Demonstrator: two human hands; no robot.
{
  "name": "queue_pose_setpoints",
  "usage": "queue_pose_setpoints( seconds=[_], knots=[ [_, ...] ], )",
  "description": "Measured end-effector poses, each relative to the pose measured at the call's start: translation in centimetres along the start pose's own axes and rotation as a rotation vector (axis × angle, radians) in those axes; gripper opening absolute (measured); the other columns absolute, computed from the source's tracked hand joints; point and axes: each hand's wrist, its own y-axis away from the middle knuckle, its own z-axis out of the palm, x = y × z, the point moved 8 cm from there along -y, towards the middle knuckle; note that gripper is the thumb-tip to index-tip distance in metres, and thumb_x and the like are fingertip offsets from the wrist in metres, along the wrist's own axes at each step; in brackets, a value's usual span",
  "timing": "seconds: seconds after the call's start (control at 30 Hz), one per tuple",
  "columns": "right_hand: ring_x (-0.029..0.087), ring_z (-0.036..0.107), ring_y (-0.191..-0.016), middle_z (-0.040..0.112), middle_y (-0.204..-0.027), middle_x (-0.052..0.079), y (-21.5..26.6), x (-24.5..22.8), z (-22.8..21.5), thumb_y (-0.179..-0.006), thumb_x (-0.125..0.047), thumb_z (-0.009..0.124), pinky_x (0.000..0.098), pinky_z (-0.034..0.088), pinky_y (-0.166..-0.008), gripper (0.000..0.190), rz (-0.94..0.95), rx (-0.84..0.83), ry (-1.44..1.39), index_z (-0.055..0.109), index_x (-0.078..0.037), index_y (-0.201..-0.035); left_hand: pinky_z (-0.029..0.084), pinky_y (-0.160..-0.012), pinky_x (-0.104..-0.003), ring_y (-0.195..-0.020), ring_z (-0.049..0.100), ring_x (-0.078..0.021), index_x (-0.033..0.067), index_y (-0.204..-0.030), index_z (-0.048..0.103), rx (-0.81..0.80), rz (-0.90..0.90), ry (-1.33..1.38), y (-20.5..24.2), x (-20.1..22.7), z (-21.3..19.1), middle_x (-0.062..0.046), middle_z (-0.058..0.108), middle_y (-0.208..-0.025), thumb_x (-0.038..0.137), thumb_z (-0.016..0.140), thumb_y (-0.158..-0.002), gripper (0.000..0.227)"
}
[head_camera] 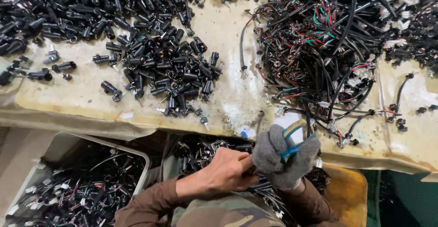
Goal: The person repeatedly picks up black cylindrical connectors and wires from a table, inserts the connector into the wire end, and places the assembled unit into a bin. The process is continuous and repetitive throughout the clip.
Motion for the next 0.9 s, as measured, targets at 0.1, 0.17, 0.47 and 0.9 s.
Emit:
queue_pose_setpoints(
  seconds=[0.1, 0.17, 0.47, 0.9],
  knots=[
    [0.011, 0.032, -0.053, 0.040, -0.069, -0.001, 0.9, 1.1, -1.5, -0.099, -0.061, 0.063, 0.0290, 0.028, -0.047, 0.053, -0.030, 0.022, 0.030, 0.046, -0.013, -0.083, 0.049, -0.056, -0.046, -0.067, 0.066, -0.0349, 0.0082, -0.089, 0.065, 0.018, -0.083, 0.046, 0.6, -0.1, 0.6, -0.010, 0.065, -0.075, 0.028, 0.078, -0.081, 0.025],
    [0.011, 0.034, -0.049, 0.042, -0.065, 0.000, 1.3, 1.7, -1.8, -0.100, -0.056, 0.063, 0.0300, 0.030, -0.043, 0.051, -0.082, -0.018, 0.157, 0.047, -0.012, -0.080, 0.051, -0.057, -0.045, -0.069, 0.067, -0.0342, 0.0097, -0.089, 0.066, 0.019, -0.120, 0.065, 0.6, -0.4, 0.6, -0.010, 0.066, -0.077, 0.029, 0.076, -0.083, 0.023],
    [0.011, 0.061, -0.063, 0.066, -0.081, 0.002, 2.3, -1.0, -12.4, -0.098, -0.032, 0.068, 0.0254, 0.051, -0.052, 0.026, -0.235, 0.667, 1.652, 0.063, -0.010, -0.085, 0.046, -0.072, -0.048, -0.082, 0.066, -0.0325, 0.0124, -0.104, 0.071, -0.160, -0.243, -0.351, -2.1, -3.9, -4.1, -0.008, 0.069, -0.085, 0.028, 0.073, -0.084, 0.026],
    [0.034, 0.070, -0.081, 0.072, -0.089, 0.015, -0.4, -21.2, -25.2, -0.079, -0.038, 0.088, 0.0438, 0.056, -0.072, 0.037, 0.175, 0.445, 2.540, 0.072, -0.009, -0.096, 0.040, -0.102, -0.046, -0.123, 0.053, -0.0305, 0.0122, -0.126, 0.067, -0.645, 0.185, -0.150, 3.4, -0.2, 0.2, -0.012, 0.060, -0.130, 0.021, 0.073, -0.090, 0.038]
  ],
)
